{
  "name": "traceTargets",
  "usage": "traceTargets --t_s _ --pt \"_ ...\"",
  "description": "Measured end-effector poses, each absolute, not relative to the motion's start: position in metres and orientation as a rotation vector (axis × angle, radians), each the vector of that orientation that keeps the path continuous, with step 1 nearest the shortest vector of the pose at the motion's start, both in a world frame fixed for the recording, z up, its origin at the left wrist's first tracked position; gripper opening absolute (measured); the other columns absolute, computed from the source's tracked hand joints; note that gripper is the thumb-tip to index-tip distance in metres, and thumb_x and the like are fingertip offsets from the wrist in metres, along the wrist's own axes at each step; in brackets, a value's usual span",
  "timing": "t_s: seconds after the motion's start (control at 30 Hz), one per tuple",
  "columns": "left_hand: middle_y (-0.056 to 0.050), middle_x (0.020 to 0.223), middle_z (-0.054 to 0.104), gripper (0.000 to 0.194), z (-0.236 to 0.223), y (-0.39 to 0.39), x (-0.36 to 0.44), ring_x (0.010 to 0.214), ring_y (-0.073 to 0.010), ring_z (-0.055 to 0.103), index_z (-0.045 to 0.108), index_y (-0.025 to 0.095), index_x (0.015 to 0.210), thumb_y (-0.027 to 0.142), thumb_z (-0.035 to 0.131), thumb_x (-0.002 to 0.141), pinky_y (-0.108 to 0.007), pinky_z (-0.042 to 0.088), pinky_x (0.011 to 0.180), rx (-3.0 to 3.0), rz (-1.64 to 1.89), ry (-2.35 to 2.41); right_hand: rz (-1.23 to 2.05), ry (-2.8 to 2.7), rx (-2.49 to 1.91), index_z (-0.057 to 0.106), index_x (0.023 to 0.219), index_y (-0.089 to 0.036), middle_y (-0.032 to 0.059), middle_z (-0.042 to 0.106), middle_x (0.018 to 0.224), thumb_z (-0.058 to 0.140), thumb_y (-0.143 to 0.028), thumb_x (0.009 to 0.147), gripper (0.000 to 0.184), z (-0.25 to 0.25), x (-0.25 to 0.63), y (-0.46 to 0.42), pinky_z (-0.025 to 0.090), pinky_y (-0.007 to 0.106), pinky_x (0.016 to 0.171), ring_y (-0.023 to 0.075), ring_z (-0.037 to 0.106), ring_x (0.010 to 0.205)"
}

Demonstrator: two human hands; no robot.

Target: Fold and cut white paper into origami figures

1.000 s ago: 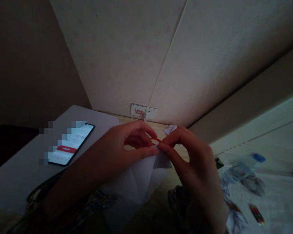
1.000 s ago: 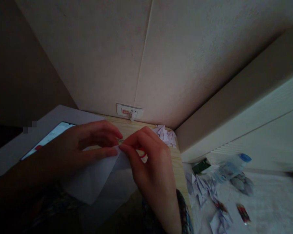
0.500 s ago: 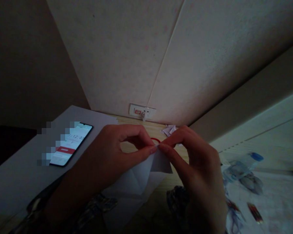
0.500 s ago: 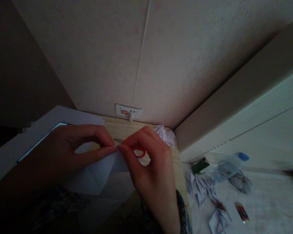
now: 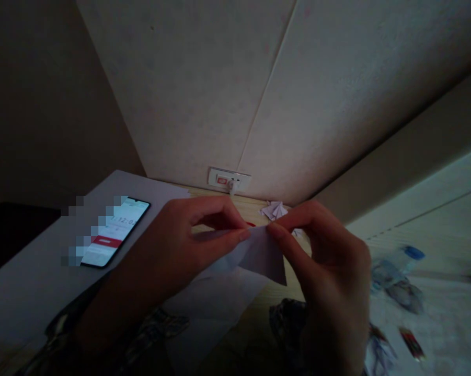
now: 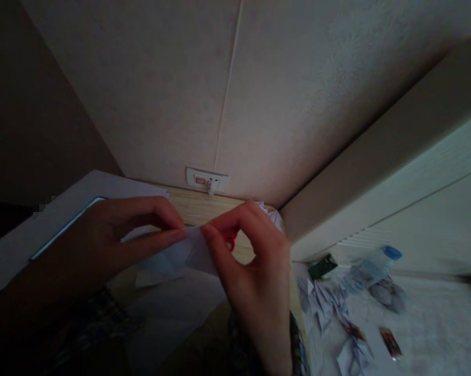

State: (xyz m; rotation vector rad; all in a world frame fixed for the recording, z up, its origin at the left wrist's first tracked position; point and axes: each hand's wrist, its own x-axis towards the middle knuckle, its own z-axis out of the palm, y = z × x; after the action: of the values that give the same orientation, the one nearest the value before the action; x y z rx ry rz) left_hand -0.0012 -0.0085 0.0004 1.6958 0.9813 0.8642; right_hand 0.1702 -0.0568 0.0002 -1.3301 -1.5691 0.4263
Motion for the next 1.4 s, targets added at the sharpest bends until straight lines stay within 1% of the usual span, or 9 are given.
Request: traceTargets --t_s 0.23,0.37,0.57,0.7,0.87,0.9,1.0,1.17,1.4 --pt "0.005 0.063 0.067 0.013 -0.002 -0.006 -0.009 0.063 -0.0148 0.059 0.068 0.024 0.065 0.029 0.068 0.077 -0.023 0.045 0.058 1.78 0.87 1.091 0.388 -1.425 -1.351 0.063 0.072 -0.025 -0.002 0.057 0.07 0.067 -0.016 0.085 0.017 -0.004 0.181 -0.062 0.041 0.031 0.062 0.0172 0.056 0.069" --pt "0.006 0.065 0.068 0.013 -0.004 -0.001 -0.018 0.066 -0.0147 0.061 0.067 0.024 0.063 0.029 0.07 0.075 -0.024 0.044 0.064 1.845 0.91 1.14 0.378 -1.284 -1.392 0.064 0.074 -0.027 0.0004 0.059 0.074 0.065 -0.019 0.087 0.015 -0.003 0.185 -0.067 0.039 0.033 0.062 0.0215 0.058 0.075" --pt "0.007 0.062 0.064 0.016 0.003 -0.007 -0.018 0.067 -0.0107 0.06 0.065 0.02 0.061 0.018 0.069 0.077 -0.022 0.045 0.07 1.632 1.077 1.226 0.379 -1.196 -1.327 0.063 0.073 -0.028 -0.0006 0.057 0.07 0.065 -0.019 0.086 0.016 -0.007 0.182 -0.065 0.035 0.032 0.058 0.0209 0.053 0.07" --pt "0.009 0.073 0.067 0.01 0.002 -0.011 -0.009 0.076 -0.0089 0.065 0.062 0.021 0.074 0.018 0.071 0.078 -0.018 0.05 0.073 1.254 1.208 1.006 0.422 -1.087 -1.209 0.061 0.071 -0.026 -0.0028 0.051 0.065 0.067 -0.022 0.085 0.015 -0.013 0.175 -0.057 0.032 0.029 0.054 0.017 0.046 0.061" --pt "0.005 0.092 0.075 0.038 -0.009 -0.009 0.005 0.084 -0.0151 0.073 0.061 0.021 0.098 0.009 0.078 0.067 -0.022 0.059 0.072 1.133 1.0 0.735 0.422 -0.96 -1.096 0.06 0.068 -0.024 -0.0034 0.049 0.062 0.066 -0.023 0.083 0.016 -0.016 0.166 -0.045 0.031 0.028 0.054 0.015 0.044 0.059" --pt "0.004 0.088 0.076 0.039 -0.011 -0.008 0.007 0.079 -0.0154 0.074 0.062 0.02 0.098 0.008 0.079 0.065 -0.022 0.059 0.067 1.135 1.036 0.723 0.408 -0.944 -1.057 0.06 0.068 -0.023 -0.0038 0.049 0.062 0.067 -0.022 0.082 0.016 -0.017 0.164 -0.044 0.031 0.027 0.054 0.0141 0.044 0.059" --pt "0.003 0.08 0.078 0.028 -0.016 -0.006 0.009 0.076 -0.0164 0.075 0.066 0.018 0.091 0.008 0.077 0.067 -0.019 0.058 0.059 1.133 1.082 0.71 0.45 -0.956 -1.004 0.061 0.069 -0.021 -0.0052 0.052 0.062 0.067 -0.021 0.084 0.016 -0.018 0.161 -0.042 0.033 0.024 0.053 0.0114 0.046 0.058" --pt "0.007 0.074 0.075 0.014 -0.012 -0.004 0.003 0.077 -0.0108 0.072 0.067 0.017 0.076 0.007 0.075 0.068 -0.014 0.054 0.068 1.112 1.306 0.819 0.666 -1.117 -1.09 0.063 0.073 -0.022 -0.0061 0.057 0.065 0.066 -0.023 0.087 0.014 -0.014 0.167 -0.046 0.038 0.021 0.057 0.0093 0.051 0.063" --pt "0.007 0.072 0.076 0.011 -0.011 0.0 -0.004 0.07 -0.008 0.072 0.071 0.019 0.079 0.013 0.074 0.071 -0.01 0.051 0.06 1.202 1.263 0.868 0.838 -1.441 -1.292 0.067 0.077 -0.024 -0.0041 0.065 0.073 0.068 -0.028 0.084 0.008 -0.009 0.181 -0.045 0.043 0.026 0.066 0.0134 0.06 0.072"
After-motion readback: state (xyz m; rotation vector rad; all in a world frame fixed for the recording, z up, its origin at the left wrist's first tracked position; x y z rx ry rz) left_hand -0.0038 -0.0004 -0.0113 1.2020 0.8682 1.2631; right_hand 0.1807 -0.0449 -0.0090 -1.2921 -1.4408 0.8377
